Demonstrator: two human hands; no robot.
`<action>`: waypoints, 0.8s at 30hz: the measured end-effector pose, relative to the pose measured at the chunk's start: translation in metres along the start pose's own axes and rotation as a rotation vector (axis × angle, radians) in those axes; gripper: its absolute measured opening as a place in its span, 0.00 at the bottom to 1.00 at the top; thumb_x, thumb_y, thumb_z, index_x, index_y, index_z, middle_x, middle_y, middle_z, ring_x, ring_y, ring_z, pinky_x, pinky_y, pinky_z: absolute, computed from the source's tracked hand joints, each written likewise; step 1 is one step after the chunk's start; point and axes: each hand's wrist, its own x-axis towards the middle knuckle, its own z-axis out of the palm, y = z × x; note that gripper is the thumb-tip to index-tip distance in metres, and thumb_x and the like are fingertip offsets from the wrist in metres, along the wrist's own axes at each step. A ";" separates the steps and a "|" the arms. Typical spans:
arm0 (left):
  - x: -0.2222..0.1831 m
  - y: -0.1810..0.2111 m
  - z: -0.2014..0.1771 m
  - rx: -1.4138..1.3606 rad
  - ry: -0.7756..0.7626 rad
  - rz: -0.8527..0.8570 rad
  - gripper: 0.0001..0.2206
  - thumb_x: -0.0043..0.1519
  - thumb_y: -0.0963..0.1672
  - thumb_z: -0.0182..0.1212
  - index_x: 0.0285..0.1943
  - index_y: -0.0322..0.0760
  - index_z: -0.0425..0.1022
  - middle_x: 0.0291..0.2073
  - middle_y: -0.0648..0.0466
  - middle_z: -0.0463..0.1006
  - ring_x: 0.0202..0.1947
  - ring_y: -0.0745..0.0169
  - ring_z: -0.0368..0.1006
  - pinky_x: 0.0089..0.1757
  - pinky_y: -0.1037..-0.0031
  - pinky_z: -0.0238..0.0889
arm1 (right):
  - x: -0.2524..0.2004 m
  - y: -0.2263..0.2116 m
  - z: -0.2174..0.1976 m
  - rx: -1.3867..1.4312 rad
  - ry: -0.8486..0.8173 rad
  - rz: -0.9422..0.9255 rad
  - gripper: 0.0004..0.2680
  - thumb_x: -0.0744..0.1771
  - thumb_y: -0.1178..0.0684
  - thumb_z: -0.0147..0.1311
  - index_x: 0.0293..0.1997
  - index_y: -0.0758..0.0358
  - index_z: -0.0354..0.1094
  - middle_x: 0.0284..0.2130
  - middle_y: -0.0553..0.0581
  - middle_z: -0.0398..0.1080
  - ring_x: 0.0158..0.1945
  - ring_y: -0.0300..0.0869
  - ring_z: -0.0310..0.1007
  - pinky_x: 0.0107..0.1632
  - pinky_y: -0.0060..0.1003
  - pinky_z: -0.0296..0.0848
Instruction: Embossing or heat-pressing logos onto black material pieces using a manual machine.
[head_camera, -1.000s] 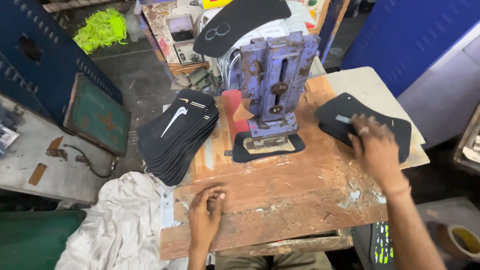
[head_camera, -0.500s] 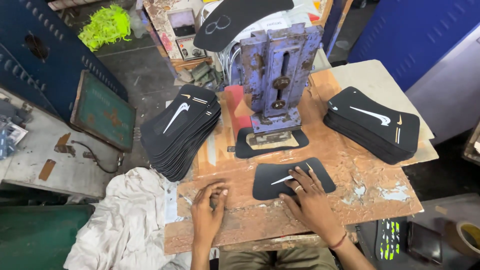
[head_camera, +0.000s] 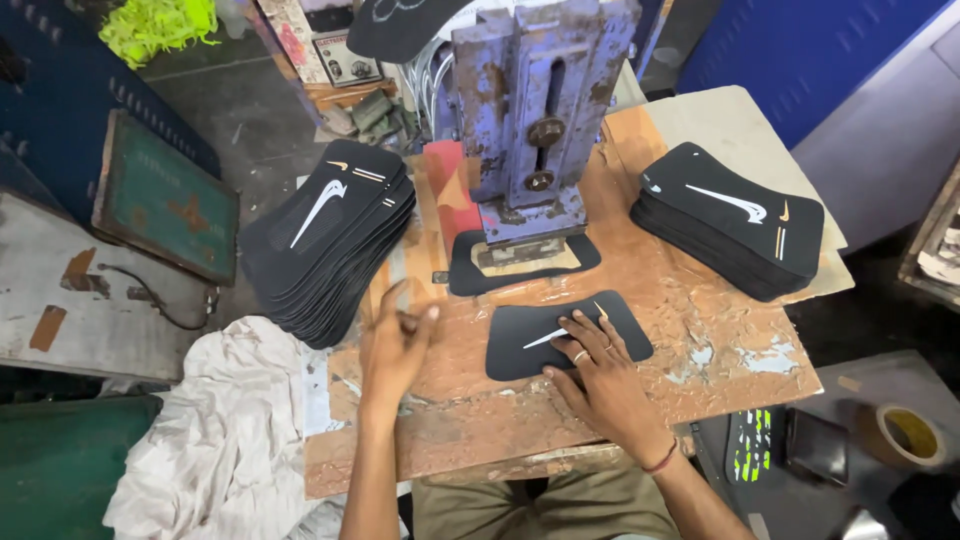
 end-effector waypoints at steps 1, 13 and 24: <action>0.012 -0.001 0.007 0.018 -0.050 -0.006 0.27 0.61 0.46 0.66 0.69 0.36 0.64 0.24 0.52 0.81 0.21 0.63 0.75 0.29 0.72 0.66 | 0.000 0.000 0.000 0.001 0.000 0.002 0.14 0.65 0.48 0.59 0.51 0.65 0.70 0.58 0.63 0.67 0.68 0.57 0.61 0.71 0.56 0.54; 0.018 -0.034 0.034 -0.121 -0.084 0.104 0.14 0.64 0.43 0.64 0.57 0.34 0.76 0.28 0.49 0.83 0.25 0.66 0.79 0.28 0.74 0.68 | -0.035 -0.038 0.018 -0.173 -0.032 -0.075 0.28 0.66 0.33 0.50 0.69 0.60 0.56 0.70 0.69 0.51 0.75 0.61 0.41 0.72 0.63 0.36; -0.079 -0.086 -0.093 -0.226 -0.271 -0.343 0.14 0.59 0.43 0.66 0.52 0.29 0.81 0.29 0.54 0.84 0.29 0.74 0.75 0.32 0.78 0.68 | 0.066 0.000 0.053 -0.126 -0.080 -0.172 0.31 0.66 0.29 0.49 0.74 0.57 0.55 0.73 0.70 0.46 0.77 0.64 0.39 0.71 0.71 0.38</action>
